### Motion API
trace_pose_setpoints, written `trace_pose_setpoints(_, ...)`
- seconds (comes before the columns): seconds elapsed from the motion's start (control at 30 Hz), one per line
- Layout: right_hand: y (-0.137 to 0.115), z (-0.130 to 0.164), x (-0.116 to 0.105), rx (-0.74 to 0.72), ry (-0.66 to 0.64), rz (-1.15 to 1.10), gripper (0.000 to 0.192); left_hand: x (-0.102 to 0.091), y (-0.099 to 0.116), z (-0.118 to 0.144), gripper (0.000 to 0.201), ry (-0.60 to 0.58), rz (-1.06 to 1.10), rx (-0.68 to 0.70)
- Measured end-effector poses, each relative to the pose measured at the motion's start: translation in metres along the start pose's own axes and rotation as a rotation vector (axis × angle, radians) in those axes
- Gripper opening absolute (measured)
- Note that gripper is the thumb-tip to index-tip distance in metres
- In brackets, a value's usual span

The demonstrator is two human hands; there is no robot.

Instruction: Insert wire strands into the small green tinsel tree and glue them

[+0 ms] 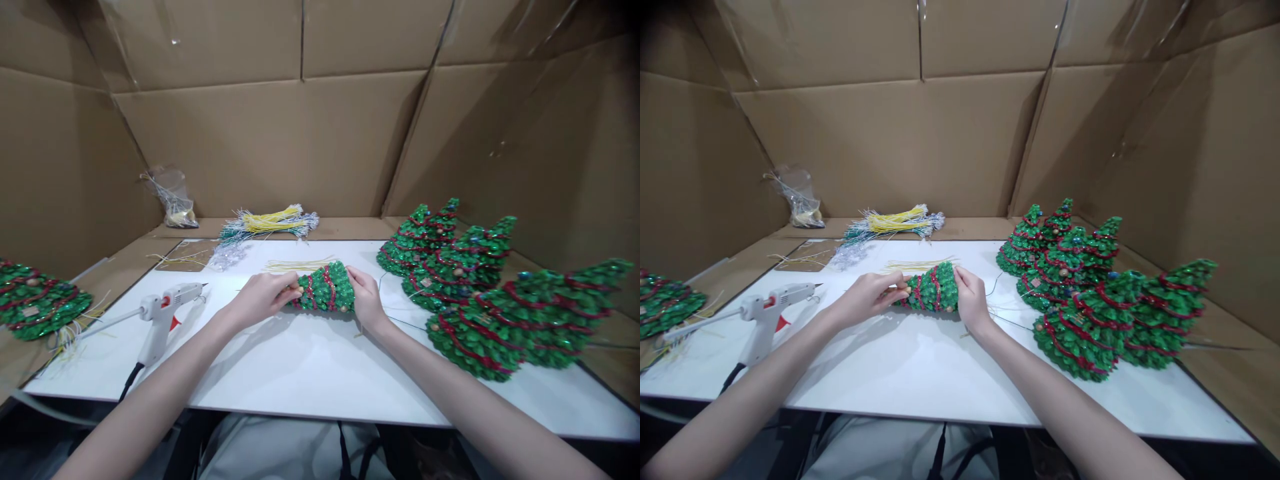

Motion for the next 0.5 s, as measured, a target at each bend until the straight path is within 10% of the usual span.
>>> trace_pose_setpoints(0.5,-0.0033,0.0015,-0.0008,-0.002,0.007,0.028,0.034,0.0036,-0.0040,0.0008,0.015,0.006,0.012,-0.004)
Point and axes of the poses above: each hand's wrist, its own z-axis away from the middle knuckle, its own x-axis out of the palm, y = z × x, the point moved 4 cm from there along -z, towards the middle knuckle, and after that the axes turned 9 degrees about x, right-handed, at the moved point
